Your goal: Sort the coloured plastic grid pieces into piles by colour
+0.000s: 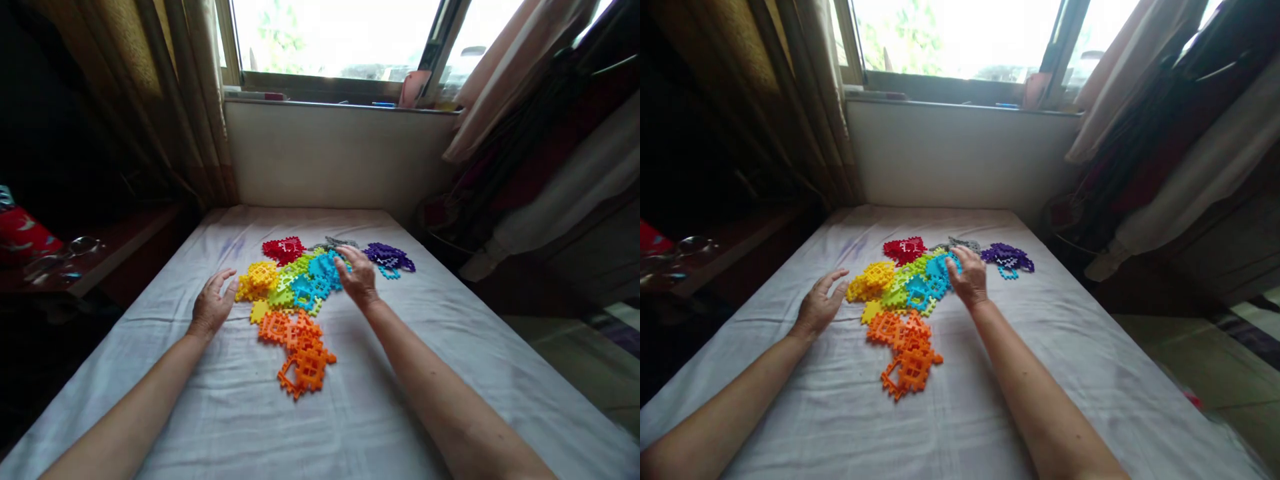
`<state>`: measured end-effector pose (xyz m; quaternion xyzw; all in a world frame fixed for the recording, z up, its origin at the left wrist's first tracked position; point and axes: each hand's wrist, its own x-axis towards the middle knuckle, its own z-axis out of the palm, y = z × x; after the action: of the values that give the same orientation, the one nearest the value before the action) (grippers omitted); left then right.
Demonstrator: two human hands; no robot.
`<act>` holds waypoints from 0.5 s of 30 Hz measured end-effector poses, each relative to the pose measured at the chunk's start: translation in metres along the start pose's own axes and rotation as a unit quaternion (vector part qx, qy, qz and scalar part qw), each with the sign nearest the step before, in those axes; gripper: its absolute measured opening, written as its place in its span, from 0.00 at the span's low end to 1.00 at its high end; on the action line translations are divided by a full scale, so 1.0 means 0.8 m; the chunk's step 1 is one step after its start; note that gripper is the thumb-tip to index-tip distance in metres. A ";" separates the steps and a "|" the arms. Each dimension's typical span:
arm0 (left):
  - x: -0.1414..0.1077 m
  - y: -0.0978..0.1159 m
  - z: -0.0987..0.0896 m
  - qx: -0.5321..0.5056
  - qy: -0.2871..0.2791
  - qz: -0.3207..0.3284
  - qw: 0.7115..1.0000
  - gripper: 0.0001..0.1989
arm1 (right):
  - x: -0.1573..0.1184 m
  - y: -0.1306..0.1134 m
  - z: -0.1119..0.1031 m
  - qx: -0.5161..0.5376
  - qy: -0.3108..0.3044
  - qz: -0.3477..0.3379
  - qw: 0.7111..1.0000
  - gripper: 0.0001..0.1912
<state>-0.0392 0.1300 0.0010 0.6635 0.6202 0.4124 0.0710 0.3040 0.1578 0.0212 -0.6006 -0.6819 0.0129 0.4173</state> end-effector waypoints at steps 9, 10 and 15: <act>0.173 0.009 0.093 0.070 -0.212 0.011 0.975 0.37 | 0.075 0.231 -0.056 -0.168 -0.022 0.326 0.930 0.30; 0.184 0.011 0.108 0.071 -0.220 0.006 0.973 0.38 | 0.081 0.238 -0.047 -0.164 -0.031 0.324 0.931 0.29; 0.211 0.024 0.163 0.056 -0.255 0.008 0.965 0.36 | 0.121 0.220 0.011 -0.049 -0.081 0.241 0.966 0.23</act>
<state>0.0395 0.3286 0.0055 0.7548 0.5981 0.1945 0.1864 0.4481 0.2916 -0.0220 -0.7637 -0.5486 0.1282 0.3152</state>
